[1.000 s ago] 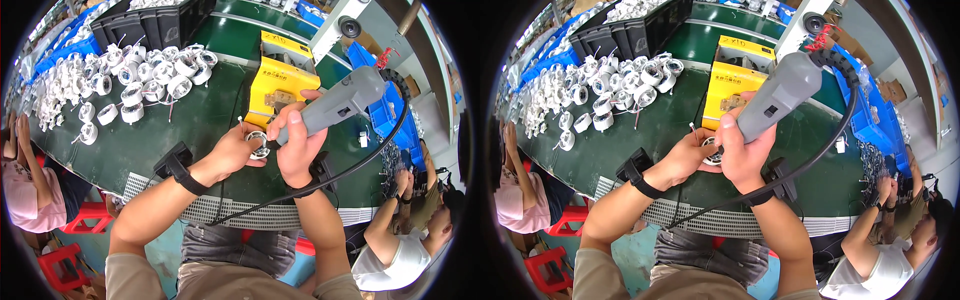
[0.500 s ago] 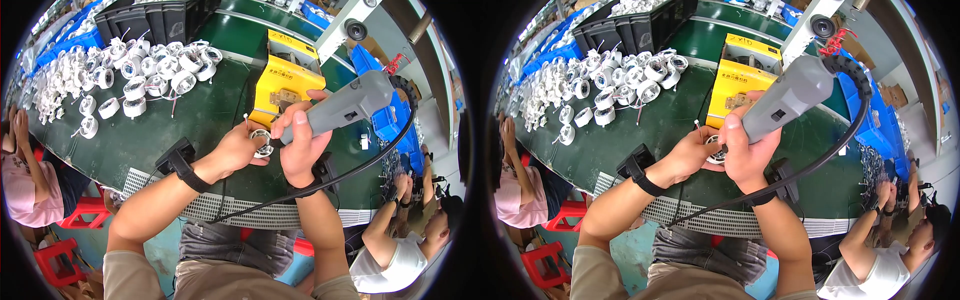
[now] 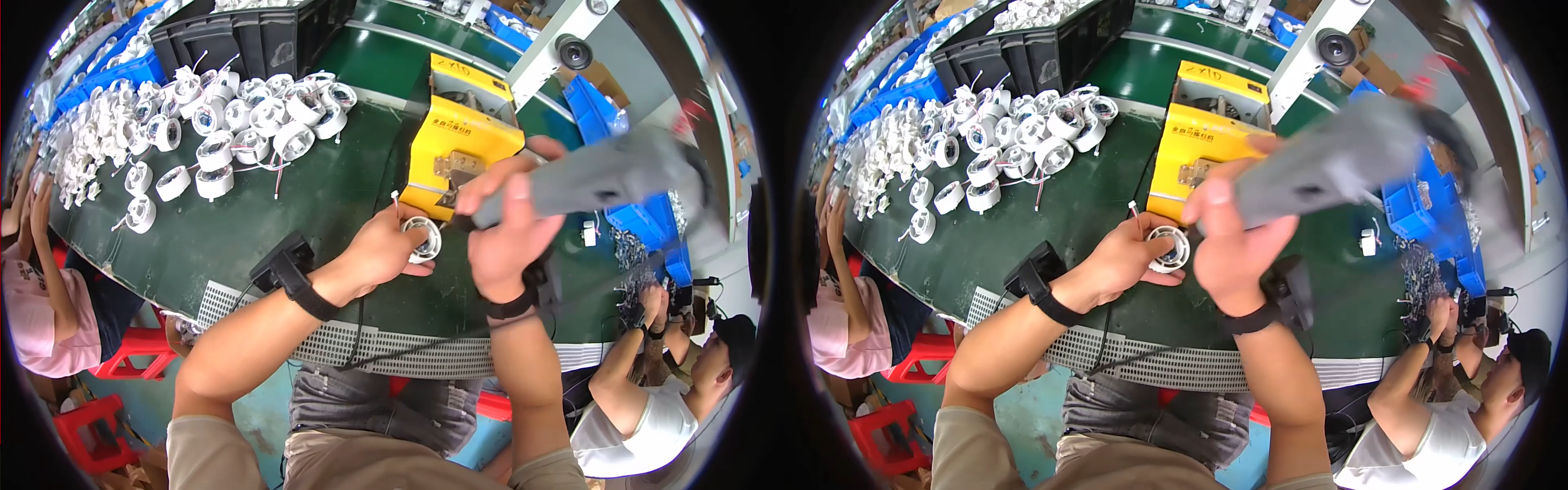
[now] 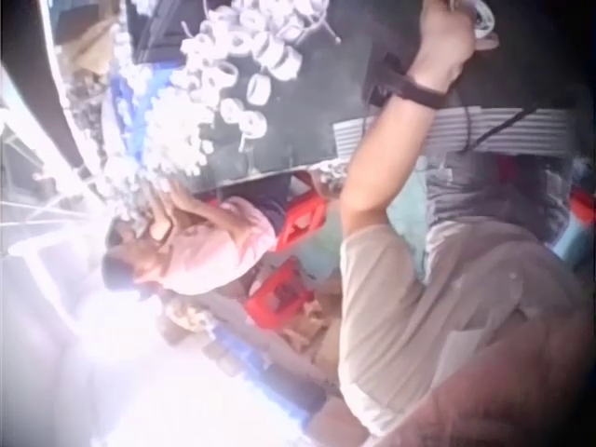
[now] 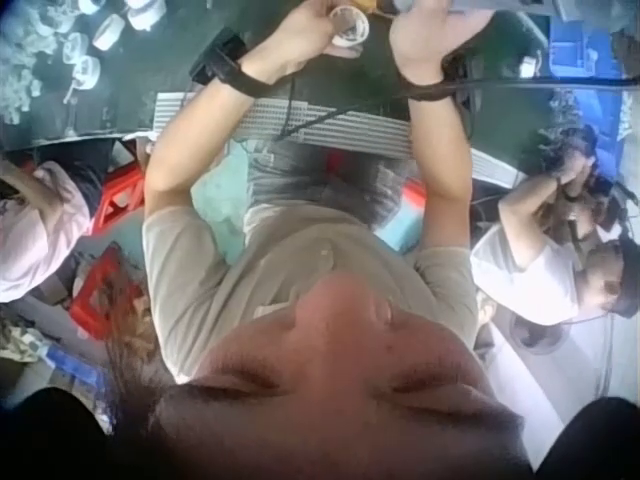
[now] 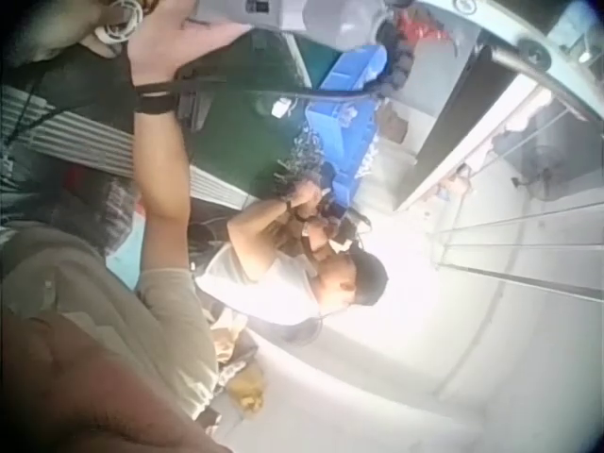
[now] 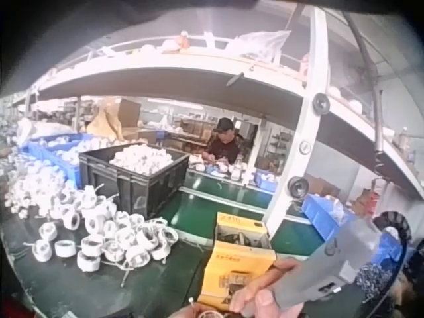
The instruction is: Assembling LED light bulb components using an electric screwdriver at a factory workbench.
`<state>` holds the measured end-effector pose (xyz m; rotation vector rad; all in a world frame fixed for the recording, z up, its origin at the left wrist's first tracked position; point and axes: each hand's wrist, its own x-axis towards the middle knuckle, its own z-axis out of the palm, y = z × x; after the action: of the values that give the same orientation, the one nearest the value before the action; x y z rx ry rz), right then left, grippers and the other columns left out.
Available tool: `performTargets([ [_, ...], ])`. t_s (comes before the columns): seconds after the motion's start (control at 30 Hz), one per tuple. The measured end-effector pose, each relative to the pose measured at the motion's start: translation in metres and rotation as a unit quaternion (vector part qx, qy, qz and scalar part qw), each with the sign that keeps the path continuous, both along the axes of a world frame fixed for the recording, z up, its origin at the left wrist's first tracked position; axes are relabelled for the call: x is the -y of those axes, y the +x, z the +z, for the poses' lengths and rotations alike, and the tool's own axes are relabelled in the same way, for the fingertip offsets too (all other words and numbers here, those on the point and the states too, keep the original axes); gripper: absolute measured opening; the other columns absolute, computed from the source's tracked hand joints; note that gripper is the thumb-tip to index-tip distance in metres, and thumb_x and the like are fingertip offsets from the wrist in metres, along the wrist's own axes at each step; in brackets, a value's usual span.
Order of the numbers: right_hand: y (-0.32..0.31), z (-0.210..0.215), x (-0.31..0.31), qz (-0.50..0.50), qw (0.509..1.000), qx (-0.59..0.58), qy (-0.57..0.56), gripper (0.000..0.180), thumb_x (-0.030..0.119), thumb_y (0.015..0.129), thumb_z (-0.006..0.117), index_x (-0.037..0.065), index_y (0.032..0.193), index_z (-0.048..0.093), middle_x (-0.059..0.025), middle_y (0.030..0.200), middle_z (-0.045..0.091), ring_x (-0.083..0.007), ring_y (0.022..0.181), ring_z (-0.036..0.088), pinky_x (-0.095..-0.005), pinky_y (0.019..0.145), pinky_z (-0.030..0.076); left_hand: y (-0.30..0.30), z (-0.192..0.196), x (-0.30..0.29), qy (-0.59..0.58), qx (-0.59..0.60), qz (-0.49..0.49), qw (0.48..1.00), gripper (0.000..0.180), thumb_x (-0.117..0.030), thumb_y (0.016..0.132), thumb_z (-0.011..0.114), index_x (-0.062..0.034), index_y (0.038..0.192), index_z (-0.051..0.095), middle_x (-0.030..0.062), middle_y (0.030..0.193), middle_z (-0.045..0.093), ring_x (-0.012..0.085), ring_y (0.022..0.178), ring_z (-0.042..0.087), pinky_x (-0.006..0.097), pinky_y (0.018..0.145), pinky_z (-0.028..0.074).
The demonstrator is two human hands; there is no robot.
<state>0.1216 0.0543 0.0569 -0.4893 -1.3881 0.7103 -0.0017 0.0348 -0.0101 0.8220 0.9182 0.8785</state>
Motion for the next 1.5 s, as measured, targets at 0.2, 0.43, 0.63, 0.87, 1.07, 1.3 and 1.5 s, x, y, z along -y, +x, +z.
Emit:
performTargets([
  [0.2, 0.025, 0.082, -0.05, -0.141, 0.963, -0.078, 0.217, 0.05, 0.044, 0.1, 0.038, 0.008, 0.133, 0.03, -0.0158, 0.089, 0.061, -0.0275, 0.09, 0.06, -0.0407, 0.086, 0.045, 0.002, 0.008, 0.001, -0.003, -0.014, -0.009, 1.0, 0.025, -0.01, 0.096, 0.049, 0.0039, 0.116, 0.045, 0.0119, 0.102, 0.058, 0.0228, 0.082, 0.067, 0.033, 0.073, 0.06],
  [0.43, 0.036, 0.051, -0.054, -0.123, 0.99, 0.0, 0.074, 0.05, 0.039, 0.103, 0.035, 0.008, 0.14, 0.024, -0.015, 0.09, 0.062, -0.0232, 0.084, 0.06, -0.0399, 0.087, 0.046, -0.001, 0.0, -0.001, -0.007, -0.016, -0.014, 1.0, 0.025, -0.01, 0.096, 0.049, 0.0043, 0.117, 0.045, 0.0118, 0.103, 0.058, 0.022, 0.082, 0.066, 0.032, 0.073, 0.06],
  [0.63, 0.02, 0.039, -0.03, -0.096, 0.994, -0.013, 0.043, 0.041, 0.036, 0.099, 0.043, 0.004, 0.125, 0.038, -0.006, 0.058, 0.044, -0.0161, 0.045, 0.044, -0.0313, 0.043, 0.04, 0.0, 0.003, 0.0, -0.002, -0.014, -0.007, 1.0, 0.026, -0.01, 0.096, 0.049, 0.0043, 0.117, 0.045, 0.0121, 0.103, 0.058, 0.022, 0.082, 0.067, 0.033, 0.073, 0.06],
  [0.87, 0.009, 0.018, -0.037, -0.077, 0.997, -0.012, -0.016, 0.036, 0.031, 0.098, 0.046, 0.002, 0.118, 0.041, -0.0067, 0.056, 0.045, -0.0154, 0.044, 0.044, -0.0305, 0.043, 0.039, 0.0, 0.003, 0.0, -0.004, -0.016, -0.005, 1.0, 0.025, -0.011, 0.096, 0.049, 0.0041, 0.117, 0.045, 0.0111, 0.101, 0.058, 0.022, 0.081, 0.067, 0.033, 0.073, 0.06],
  [1.07, 0.007, 0.015, -0.039, -0.052, 0.998, -0.033, -0.02, 0.035, 0.031, 0.098, 0.045, 0.002, 0.116, 0.04, -0.007, 0.057, 0.046, -0.0153, 0.045, 0.045, -0.0305, 0.043, 0.04, 0.0, 0.003, 0.0, -0.003, -0.019, -0.009, 1.0, 0.025, -0.01, 0.097, 0.048, 0.0046, 0.117, 0.044, 0.0114, 0.102, 0.057, 0.0218, 0.083, 0.066, 0.033, 0.075, 0.06],
  [1.3, 0.009, 0.015, -0.039, -0.042, 0.999, -0.013, -0.026, 0.033, 0.031, 0.098, 0.048, 0.001, 0.112, 0.04, -0.0068, 0.057, 0.046, -0.0153, 0.046, 0.046, -0.0307, 0.044, 0.041, 0.001, 0.001, 0.0, 0.006, -0.015, -0.003, 1.0, 0.025, -0.01, 0.097, 0.048, 0.0044, 0.117, 0.044, 0.0111, 0.103, 0.056, 0.022, 0.083, 0.066, 0.033, 0.075, 0.06],
  [1.5, 0.008, 0.014, -0.023, -0.027, 0.998, -0.002, -0.054, 0.035, 0.033, 0.098, 0.046, 0.002, 0.114, 0.039, -0.0066, 0.057, 0.045, -0.0154, 0.046, 0.045, -0.0304, 0.045, 0.041, 0.001, 0.003, 0.001, 0.002, -0.015, 0.016, 1.0, 0.022, -0.009, 0.097, 0.048, 0.004, 0.115, 0.045, 0.0106, 0.103, 0.056, 0.021, 0.084, 0.065, 0.034, 0.076, 0.06],
])
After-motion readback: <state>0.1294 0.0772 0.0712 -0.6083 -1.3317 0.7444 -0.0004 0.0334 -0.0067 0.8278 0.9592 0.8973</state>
